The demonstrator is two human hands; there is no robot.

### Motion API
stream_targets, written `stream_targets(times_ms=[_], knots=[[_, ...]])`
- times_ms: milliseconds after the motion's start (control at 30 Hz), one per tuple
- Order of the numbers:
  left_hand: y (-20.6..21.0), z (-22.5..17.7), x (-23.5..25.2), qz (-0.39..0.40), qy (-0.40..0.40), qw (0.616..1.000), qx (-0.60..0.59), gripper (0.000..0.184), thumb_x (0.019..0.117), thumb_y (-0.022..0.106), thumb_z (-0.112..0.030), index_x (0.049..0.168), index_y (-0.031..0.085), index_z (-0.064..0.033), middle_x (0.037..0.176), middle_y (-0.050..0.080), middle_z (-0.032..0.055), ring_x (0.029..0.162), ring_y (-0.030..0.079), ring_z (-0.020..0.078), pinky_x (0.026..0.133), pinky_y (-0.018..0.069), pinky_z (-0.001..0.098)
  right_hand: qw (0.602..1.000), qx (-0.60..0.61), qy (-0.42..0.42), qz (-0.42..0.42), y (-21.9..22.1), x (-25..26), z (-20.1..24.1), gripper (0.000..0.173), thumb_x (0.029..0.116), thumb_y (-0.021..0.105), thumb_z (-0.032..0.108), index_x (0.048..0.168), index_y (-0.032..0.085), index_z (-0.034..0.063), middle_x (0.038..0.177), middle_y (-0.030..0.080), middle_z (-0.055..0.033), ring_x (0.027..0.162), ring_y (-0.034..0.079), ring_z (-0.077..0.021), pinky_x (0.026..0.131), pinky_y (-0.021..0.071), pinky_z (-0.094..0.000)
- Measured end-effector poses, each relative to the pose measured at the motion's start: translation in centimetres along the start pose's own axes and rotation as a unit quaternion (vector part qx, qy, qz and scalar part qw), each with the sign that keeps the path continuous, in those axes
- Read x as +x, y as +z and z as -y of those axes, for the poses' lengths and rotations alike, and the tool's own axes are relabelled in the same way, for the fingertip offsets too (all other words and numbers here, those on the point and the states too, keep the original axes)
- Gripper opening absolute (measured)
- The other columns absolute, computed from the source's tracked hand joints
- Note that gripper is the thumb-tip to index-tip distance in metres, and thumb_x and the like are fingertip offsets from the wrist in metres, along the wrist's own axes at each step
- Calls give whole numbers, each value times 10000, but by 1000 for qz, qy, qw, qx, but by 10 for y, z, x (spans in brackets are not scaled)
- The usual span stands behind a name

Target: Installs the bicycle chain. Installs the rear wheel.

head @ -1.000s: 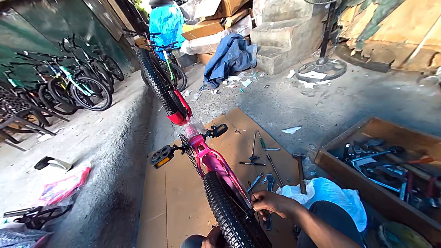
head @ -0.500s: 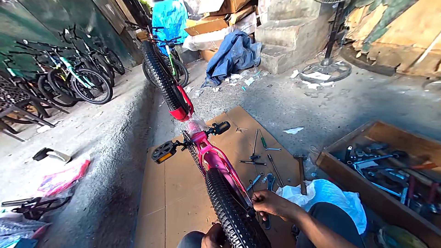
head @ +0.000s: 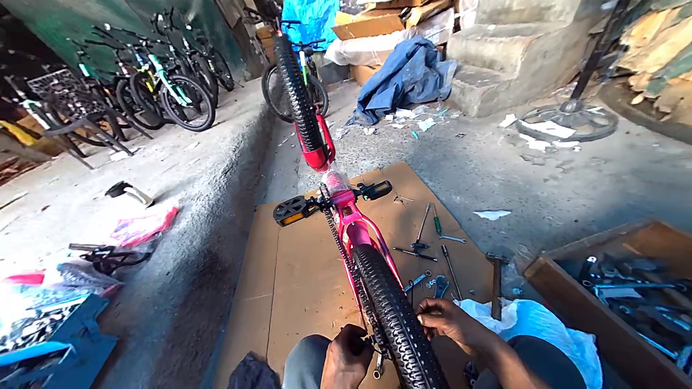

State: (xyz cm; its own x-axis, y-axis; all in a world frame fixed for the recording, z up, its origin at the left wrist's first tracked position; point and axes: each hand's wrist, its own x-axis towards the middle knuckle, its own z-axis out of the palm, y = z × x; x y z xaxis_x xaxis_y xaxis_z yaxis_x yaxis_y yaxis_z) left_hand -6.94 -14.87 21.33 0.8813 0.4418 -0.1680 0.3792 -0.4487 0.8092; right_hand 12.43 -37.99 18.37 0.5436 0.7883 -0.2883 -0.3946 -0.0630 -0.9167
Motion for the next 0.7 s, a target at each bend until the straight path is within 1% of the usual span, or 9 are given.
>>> stream_targets(times_ms=[67, 167, 267, 367, 467, 700], knots=[[0, 1, 1, -2, -12, 1000, 4, 323, 801, 777, -235, 1087, 690, -113, 851, 730, -13, 723, 700, 109, 709, 615, 357, 1000, -2, 6, -1, 0, 0, 1, 152, 920, 722, 126, 1035, 658, 49, 875, 710, -80, 744, 706, -186, 704, 615, -346], [0, 2, 2, 5, -18, 1000, 17, 333, 802, 765, -258, 1097, 694, -120, 849, 719, -17, 732, 688, 111, 722, 603, 364, 1000, -12, 19, -12, 3, -1, 6, 158, 914, 731, 119, 1033, 657, 46, 871, 708, -78, 738, 707, -183, 702, 618, -343], [0, 5, 4, 16, -23, 1000, 5, 314, 809, 764, -270, 1084, 701, -134, 851, 724, -22, 735, 691, 110, 722, 603, 367, 999, -13, 25, -14, 3, -3, 8, 145, 916, 729, 109, 1025, 654, 50, 863, 712, -70, 736, 711, -173, 704, 619, -330], [-3, 6, 6, 34, -34, 998, -36, 309, 816, 777, -258, 1079, 704, -113, 864, 734, 1, 728, 701, 123, 705, 610, 355, 1000, -6, 24, -17, 3, -3, 7, 133, 912, 722, 105, 1015, 653, 57, 857, 711, -61, 734, 711, -166, 705, 619, -324], [-6, 4, 7, 52, -44, 994, -84, 303, 824, 779, -215, 1080, 701, -73, 884, 741, 36, 733, 717, 148, 704, 625, 349, 999, -8, 25, -19, 5, -3, 9, 119, 915, 716, 95, 1009, 653, 58, 855, 712, -58, 732, 711, -161, 702, 619, -317], [-8, 3, 8, 55, -47, 993, -95, 260, 832, 794, -191, 1050, 723, -69, 875, 749, 42, 717, 721, 149, 700, 630, 344, 1000, -11, 23, -17, 5, -2, 10, 124, 909, 725, 102, 1003, 653, 64, 839, 710, -51, 721, 711, -159, 693, 621, -313]])
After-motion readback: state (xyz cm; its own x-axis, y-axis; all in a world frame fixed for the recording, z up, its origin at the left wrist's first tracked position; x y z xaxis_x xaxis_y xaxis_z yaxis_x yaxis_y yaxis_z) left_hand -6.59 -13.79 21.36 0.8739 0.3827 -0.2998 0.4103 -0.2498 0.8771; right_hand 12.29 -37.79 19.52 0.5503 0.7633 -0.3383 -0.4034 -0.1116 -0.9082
